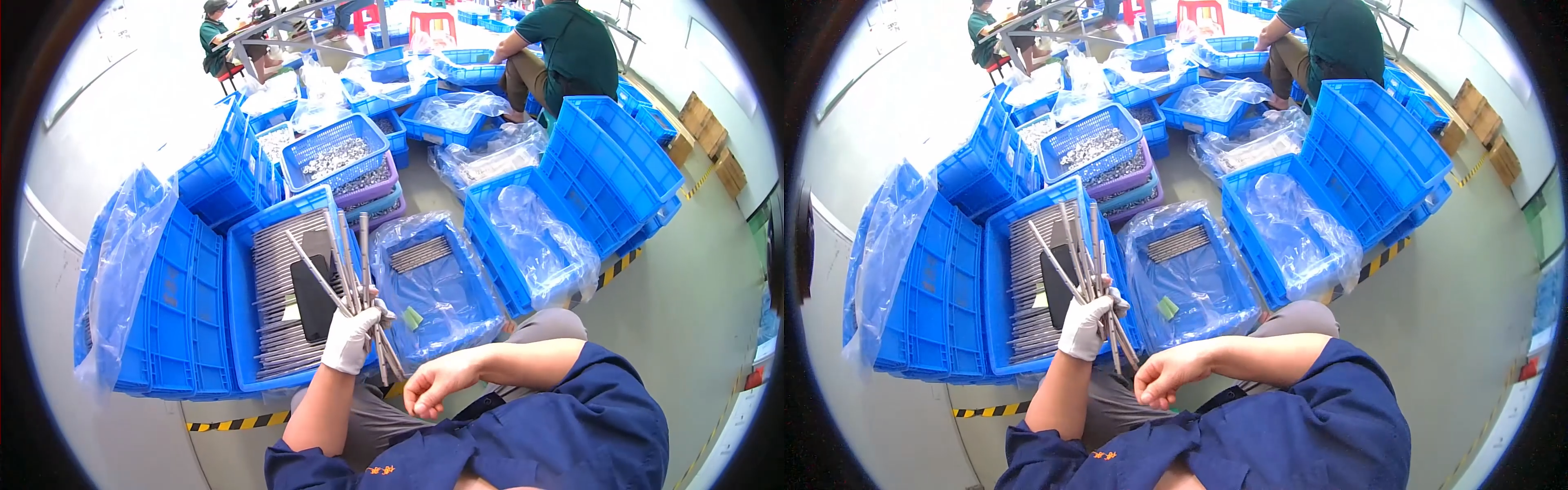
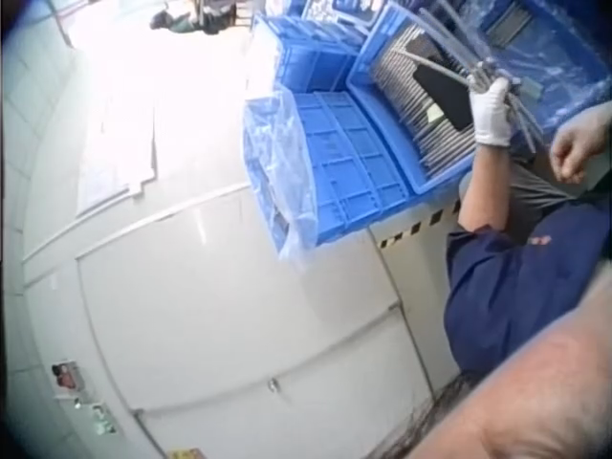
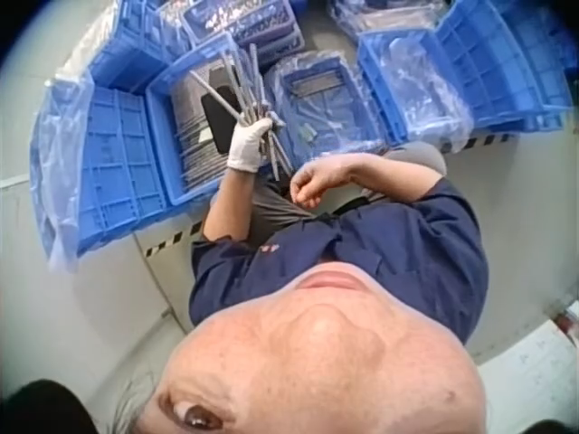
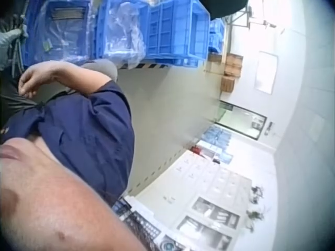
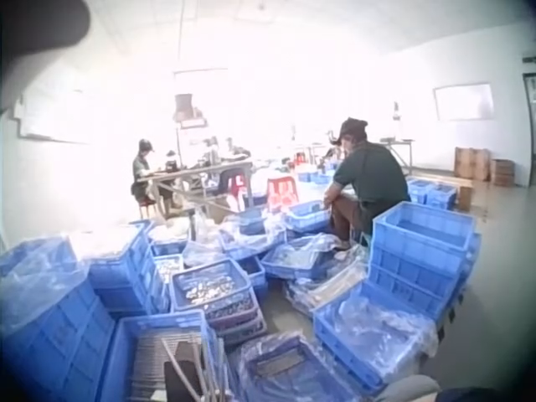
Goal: Sorting and inspecting metal tubes or rods between plastic crates.
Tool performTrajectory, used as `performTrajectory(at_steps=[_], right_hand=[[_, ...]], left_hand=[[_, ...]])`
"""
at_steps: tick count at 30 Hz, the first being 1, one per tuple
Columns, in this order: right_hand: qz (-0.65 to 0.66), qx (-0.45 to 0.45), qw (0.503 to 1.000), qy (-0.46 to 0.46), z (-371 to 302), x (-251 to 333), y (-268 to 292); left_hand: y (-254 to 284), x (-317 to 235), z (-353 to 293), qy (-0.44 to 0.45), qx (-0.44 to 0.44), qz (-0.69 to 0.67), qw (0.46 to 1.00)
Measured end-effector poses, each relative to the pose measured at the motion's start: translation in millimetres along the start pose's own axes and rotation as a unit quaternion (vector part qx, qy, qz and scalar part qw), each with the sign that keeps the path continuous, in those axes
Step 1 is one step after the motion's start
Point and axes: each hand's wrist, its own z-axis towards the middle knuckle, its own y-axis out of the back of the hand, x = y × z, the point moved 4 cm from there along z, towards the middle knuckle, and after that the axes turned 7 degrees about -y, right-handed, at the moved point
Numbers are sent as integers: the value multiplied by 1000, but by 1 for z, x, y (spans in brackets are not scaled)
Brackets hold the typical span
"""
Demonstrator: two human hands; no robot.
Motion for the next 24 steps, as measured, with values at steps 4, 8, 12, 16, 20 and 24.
performTrajectory(at_steps=[4, 8, 12, 16, 20, 24], right_hand=[[-81, -150, 983, 74, -34, 36, 23], [90, -422, 832, 349, -97, 71, 82], [149, -337, 837, 405, -109, 71, 90], [96, -349, 857, 368, -115, 71, 82], [-22, -444, 842, 305, -110, 79, 80], [-48, -549, 786, 281, -122, 73, 76]], left_hand=[[1, -4, -2, 34, 48, -8, 998], [-16, -4, -11, 103, 124, 143, 977], [-23, 9, -16, 134, 171, 173, 961], [-25, 9, -18, 137, 164, 214, 953], [-16, 9, -21, 140, 141, 258, 945], [-25, 15, -15, 138, 156, 282, 937]])
